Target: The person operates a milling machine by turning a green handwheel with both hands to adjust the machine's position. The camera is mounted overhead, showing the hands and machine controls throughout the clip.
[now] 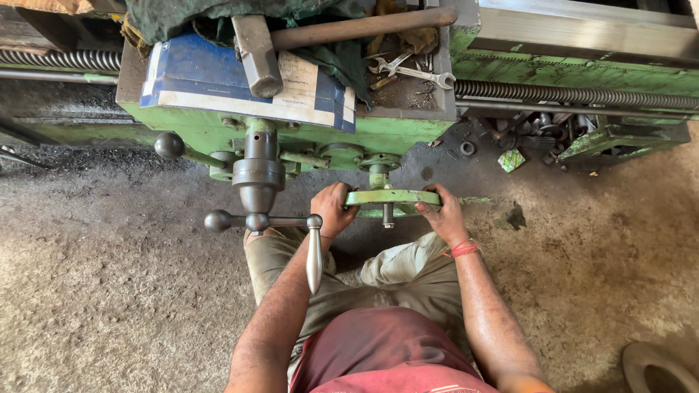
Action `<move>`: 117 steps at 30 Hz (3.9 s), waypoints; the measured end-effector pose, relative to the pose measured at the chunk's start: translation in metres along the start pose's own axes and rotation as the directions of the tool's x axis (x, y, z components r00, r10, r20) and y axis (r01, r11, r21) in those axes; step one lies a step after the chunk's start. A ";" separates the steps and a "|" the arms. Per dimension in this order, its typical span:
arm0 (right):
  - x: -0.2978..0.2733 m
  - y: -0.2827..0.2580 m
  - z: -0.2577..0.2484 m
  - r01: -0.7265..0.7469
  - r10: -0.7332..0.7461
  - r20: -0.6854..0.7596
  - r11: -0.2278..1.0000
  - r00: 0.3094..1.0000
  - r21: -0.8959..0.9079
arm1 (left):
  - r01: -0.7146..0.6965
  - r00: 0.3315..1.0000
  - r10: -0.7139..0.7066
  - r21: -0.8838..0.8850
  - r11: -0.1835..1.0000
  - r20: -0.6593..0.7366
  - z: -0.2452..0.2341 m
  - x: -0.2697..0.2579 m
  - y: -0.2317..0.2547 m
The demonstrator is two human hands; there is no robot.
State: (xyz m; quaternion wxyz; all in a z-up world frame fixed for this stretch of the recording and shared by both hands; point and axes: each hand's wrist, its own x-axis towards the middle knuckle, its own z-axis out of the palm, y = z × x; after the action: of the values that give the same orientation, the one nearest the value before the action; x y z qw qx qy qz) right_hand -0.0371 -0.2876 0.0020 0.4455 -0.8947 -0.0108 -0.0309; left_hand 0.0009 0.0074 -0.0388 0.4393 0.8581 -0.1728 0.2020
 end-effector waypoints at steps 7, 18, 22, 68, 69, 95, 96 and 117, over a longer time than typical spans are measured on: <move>0.001 -0.005 -0.001 0.010 -0.010 -0.001 1.000 1.000 0.000 | 0.008 1.000 -0.008 -0.012 1.000 -0.009 0.002 -0.003 -0.003; 0.002 -0.007 -0.002 0.013 -0.013 0.012 1.000 1.000 -0.014 | 0.069 0.998 -0.069 -0.011 0.998 -0.007 0.006 -0.004 -0.008; 0.003 -0.009 -0.002 0.048 -0.049 -0.004 0.998 0.999 -0.044 | 0.068 0.997 -0.069 -0.030 0.997 -0.020 0.004 -0.004 -0.007; 0.003 -0.037 -0.001 0.059 -0.062 -0.022 0.992 0.998 -0.111 | 0.155 0.988 -0.154 -0.041 0.987 0.015 0.009 -0.016 -0.020; 0.003 -0.037 -0.001 0.062 -0.066 -0.025 0.992 0.998 -0.112 | 0.158 0.987 -0.157 -0.052 0.986 0.016 0.009 -0.017 -0.020; 0.005 -0.049 -0.001 0.099 -0.103 -0.017 0.981 0.995 -0.169 | 0.136 0.990 -0.138 -0.067 0.988 -0.034 0.010 -0.018 -0.023; 0.005 -0.050 -0.001 0.102 -0.106 -0.017 0.980 0.994 -0.172 | 0.135 0.990 -0.138 -0.066 0.989 -0.038 0.010 -0.018 -0.023; 0.007 -0.056 0.000 0.098 -0.103 -0.009 0.971 0.995 -0.217 | 0.153 0.987 -0.155 -0.047 0.987 -0.045 0.015 -0.024 -0.031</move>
State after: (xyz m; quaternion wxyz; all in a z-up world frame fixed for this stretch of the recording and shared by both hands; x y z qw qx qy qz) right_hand -0.0331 -0.2543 0.0471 0.3435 -0.9358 -0.0482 -0.0633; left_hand -0.0019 0.0148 -0.0802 0.4762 0.8540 -0.0996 0.1845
